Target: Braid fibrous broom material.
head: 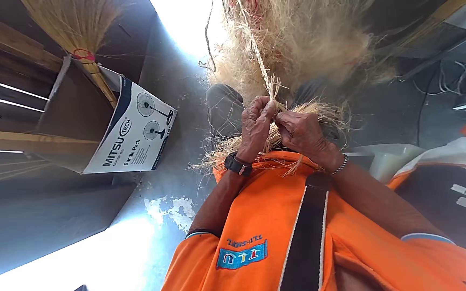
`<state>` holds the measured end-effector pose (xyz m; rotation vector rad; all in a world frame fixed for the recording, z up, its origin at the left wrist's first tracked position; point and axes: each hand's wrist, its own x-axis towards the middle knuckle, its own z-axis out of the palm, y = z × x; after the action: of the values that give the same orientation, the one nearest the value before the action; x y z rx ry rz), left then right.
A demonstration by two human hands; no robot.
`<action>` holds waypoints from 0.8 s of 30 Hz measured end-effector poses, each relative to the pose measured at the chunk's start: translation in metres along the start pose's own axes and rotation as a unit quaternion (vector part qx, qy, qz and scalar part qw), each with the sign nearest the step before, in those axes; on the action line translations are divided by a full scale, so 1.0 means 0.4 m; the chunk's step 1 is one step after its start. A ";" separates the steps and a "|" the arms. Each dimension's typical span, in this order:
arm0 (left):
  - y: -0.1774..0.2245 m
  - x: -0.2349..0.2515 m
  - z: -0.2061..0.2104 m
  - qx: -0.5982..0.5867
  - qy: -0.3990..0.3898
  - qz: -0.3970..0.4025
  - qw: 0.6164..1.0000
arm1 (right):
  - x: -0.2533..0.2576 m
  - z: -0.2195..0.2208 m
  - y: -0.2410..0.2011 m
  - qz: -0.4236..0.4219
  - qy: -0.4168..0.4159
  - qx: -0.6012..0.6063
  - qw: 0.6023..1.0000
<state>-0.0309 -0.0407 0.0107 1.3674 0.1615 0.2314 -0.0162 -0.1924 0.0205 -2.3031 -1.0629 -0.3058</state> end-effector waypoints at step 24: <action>0.063 0.013 -0.005 0.039 -0.009 0.084 0.996 | 0.136 -0.120 0.050 0.205 -0.048 0.386 0.898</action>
<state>-0.0281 -0.0328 0.0352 1.4619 0.0405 0.3574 0.0360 -0.1973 0.0743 -1.7423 -0.5540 0.3526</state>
